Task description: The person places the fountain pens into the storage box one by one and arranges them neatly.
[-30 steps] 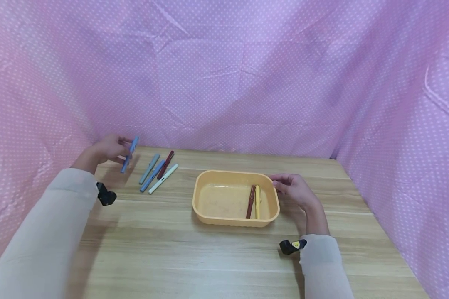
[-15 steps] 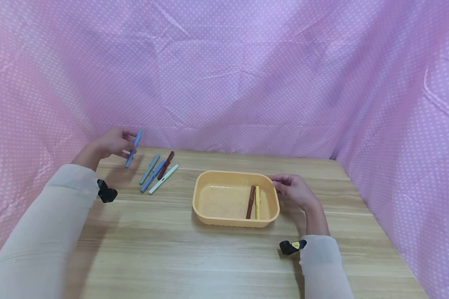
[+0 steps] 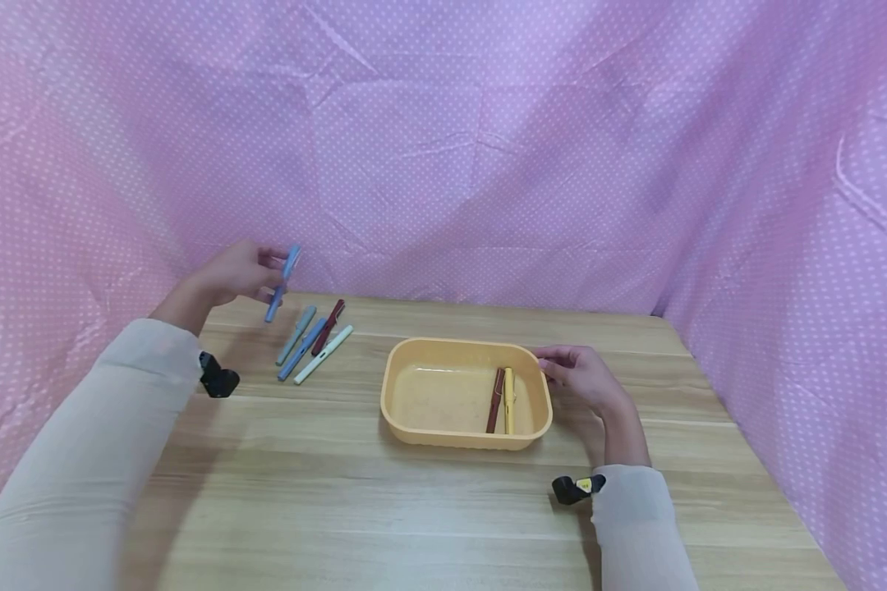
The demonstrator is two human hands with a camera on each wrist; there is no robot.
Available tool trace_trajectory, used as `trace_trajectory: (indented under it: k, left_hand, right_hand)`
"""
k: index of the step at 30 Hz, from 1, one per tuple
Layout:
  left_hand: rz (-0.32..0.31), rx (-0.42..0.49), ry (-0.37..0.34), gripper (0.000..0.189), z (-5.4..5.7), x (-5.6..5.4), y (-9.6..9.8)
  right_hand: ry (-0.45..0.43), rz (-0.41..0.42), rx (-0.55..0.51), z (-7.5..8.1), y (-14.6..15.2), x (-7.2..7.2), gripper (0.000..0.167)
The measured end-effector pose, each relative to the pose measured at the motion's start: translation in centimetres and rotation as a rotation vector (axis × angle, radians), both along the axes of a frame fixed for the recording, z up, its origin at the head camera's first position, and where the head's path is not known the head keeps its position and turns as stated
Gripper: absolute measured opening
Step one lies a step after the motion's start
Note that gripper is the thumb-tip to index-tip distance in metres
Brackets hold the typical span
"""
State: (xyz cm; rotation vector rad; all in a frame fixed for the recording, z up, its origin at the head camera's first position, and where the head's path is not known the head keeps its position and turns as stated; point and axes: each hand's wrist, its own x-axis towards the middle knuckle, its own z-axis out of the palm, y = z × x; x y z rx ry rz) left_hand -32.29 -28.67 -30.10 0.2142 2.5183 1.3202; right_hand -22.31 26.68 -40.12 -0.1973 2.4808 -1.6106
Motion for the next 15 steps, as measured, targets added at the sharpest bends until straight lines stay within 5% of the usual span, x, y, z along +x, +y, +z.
trace_trajectory:
  k: [15]
  left_hand:
    - [-0.085, 0.064, 0.026, 0.063, 3.0, 0.5, 4.7]
  right_hand:
    - [-0.012, -0.013, -0.001, 0.1, -0.5, -0.2, 0.033]
